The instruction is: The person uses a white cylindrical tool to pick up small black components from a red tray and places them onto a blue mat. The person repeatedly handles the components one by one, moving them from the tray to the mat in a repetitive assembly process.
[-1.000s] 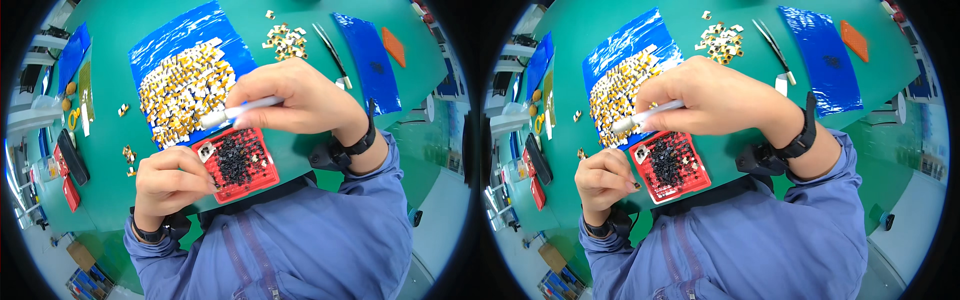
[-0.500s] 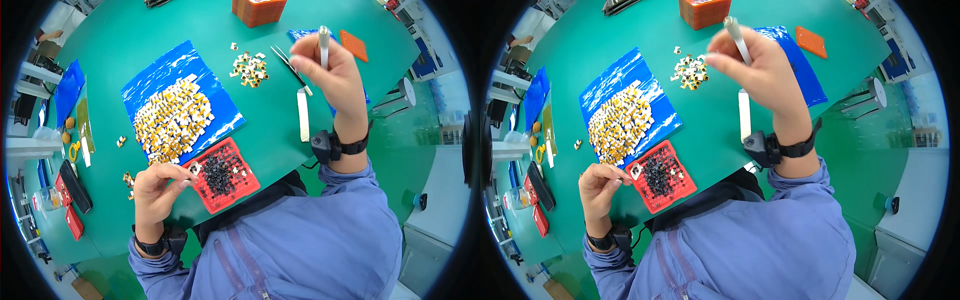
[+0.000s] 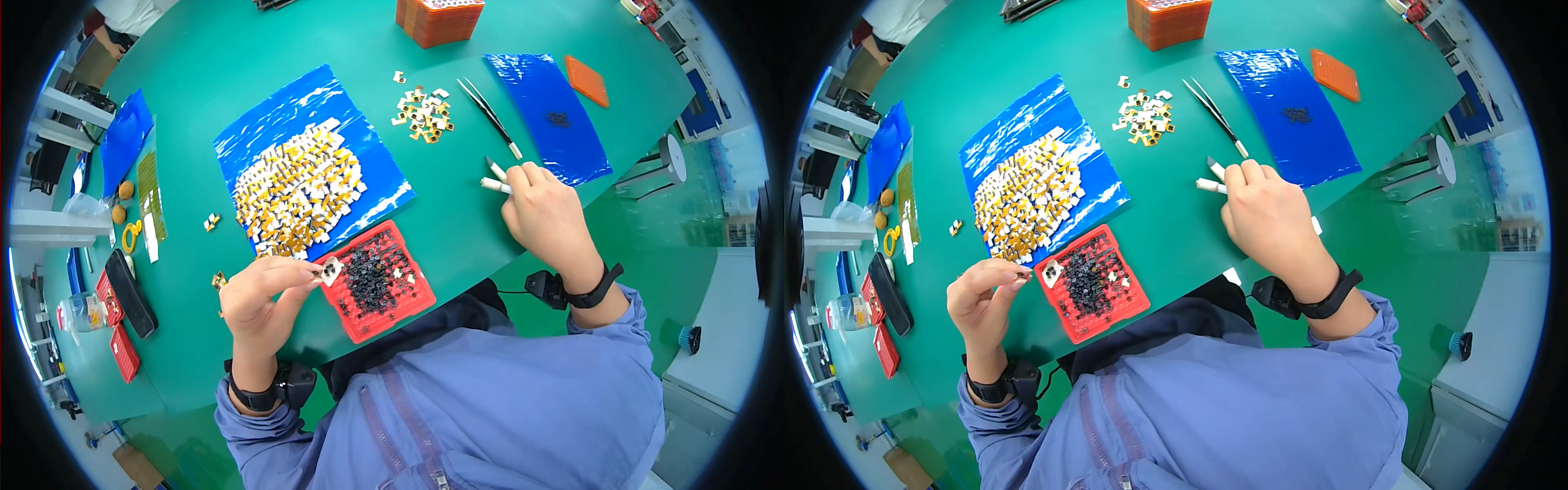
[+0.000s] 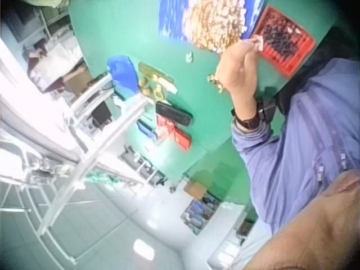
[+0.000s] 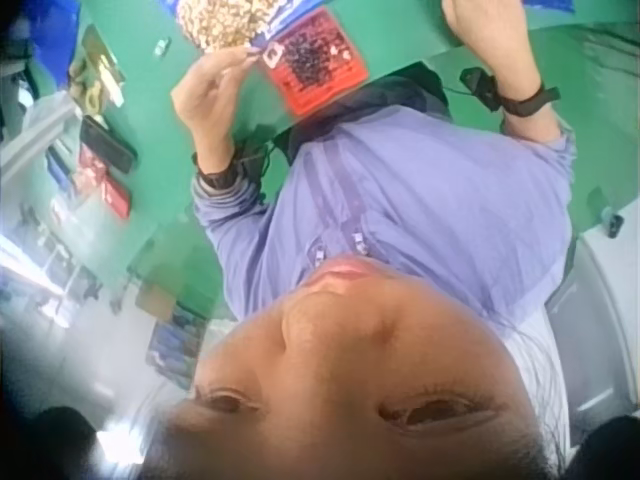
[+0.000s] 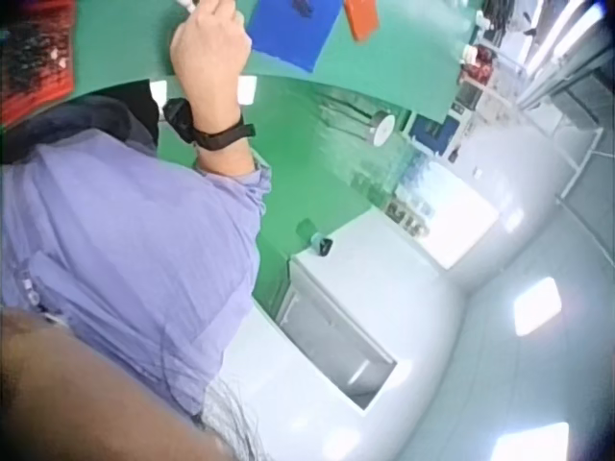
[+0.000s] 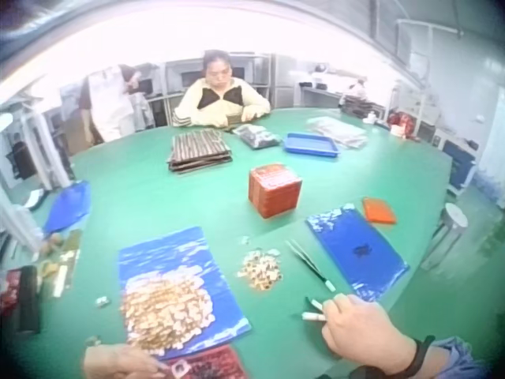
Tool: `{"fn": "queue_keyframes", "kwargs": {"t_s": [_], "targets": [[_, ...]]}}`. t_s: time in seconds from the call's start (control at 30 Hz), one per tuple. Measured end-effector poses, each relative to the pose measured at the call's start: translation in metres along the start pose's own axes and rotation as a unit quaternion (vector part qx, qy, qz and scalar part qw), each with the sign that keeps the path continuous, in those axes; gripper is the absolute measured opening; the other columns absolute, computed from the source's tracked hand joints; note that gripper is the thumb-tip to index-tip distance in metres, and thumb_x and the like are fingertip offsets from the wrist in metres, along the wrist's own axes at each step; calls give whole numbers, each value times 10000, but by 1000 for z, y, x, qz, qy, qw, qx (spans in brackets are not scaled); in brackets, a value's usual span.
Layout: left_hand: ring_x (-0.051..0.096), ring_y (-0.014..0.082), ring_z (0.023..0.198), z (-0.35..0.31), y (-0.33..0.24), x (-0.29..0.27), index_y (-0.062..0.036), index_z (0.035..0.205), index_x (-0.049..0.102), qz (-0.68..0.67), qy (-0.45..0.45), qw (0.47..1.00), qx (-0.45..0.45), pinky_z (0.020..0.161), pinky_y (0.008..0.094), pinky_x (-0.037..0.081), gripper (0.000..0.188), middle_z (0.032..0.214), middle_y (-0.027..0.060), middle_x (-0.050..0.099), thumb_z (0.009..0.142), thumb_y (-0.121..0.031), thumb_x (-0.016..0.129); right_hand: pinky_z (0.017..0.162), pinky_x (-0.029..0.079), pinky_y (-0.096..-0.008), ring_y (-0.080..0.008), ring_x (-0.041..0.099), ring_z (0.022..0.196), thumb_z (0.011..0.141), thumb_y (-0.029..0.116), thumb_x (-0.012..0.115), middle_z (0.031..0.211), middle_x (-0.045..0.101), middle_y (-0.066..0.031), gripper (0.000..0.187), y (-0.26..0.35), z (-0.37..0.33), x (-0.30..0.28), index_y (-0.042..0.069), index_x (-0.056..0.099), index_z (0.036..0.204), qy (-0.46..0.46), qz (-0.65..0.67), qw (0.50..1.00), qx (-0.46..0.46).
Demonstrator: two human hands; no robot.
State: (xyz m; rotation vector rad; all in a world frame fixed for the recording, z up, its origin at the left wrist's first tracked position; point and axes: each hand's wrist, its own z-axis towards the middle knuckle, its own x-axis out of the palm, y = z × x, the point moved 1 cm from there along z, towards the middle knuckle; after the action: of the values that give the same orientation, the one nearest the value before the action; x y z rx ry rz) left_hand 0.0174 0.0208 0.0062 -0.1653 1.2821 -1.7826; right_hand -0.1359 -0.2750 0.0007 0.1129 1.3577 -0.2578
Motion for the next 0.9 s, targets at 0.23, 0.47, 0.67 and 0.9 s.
{"fn": "queue_keyframes", "kwargs": {"t_s": [0.23,0.47,0.67,0.9], "targets": [[663,219,702,6,-10,1,-22,805,664,89,10,994,57,605,285,526,182,790,106,673,649,54,720,531,460,-373,-271,577,640,775,59,574,691,546,-88,92,5,4,-6,60,497,825,-26,148,988,-30],[665,198,694,9,-13,-1,-23,796,669,86,-4,994,60,609,272,527,165,772,82,676,657,60,703,529,471,-332,-242,603,619,741,-9,609,696,599,-80,333,31,24,-22,68,597,1066,-79,317,937,-123],[659,192,670,10,-14,-4,-34,803,663,114,-24,992,49,595,270,515,141,748,67,675,688,26,718,510,458,-315,-198,568,574,759,81,651,662,536,-42,320,50,53,-41,88,629,1078,-66,337,912,-226],[652,192,634,9,-12,-3,-39,823,665,98,-66,993,26,576,277,499,137,740,67,673,708,5,725,483,445,-307,-180,554,555,787,176,667,657,520,-26,301,70,82,-53,139,640,1084,-39,351,884,-305]]}}
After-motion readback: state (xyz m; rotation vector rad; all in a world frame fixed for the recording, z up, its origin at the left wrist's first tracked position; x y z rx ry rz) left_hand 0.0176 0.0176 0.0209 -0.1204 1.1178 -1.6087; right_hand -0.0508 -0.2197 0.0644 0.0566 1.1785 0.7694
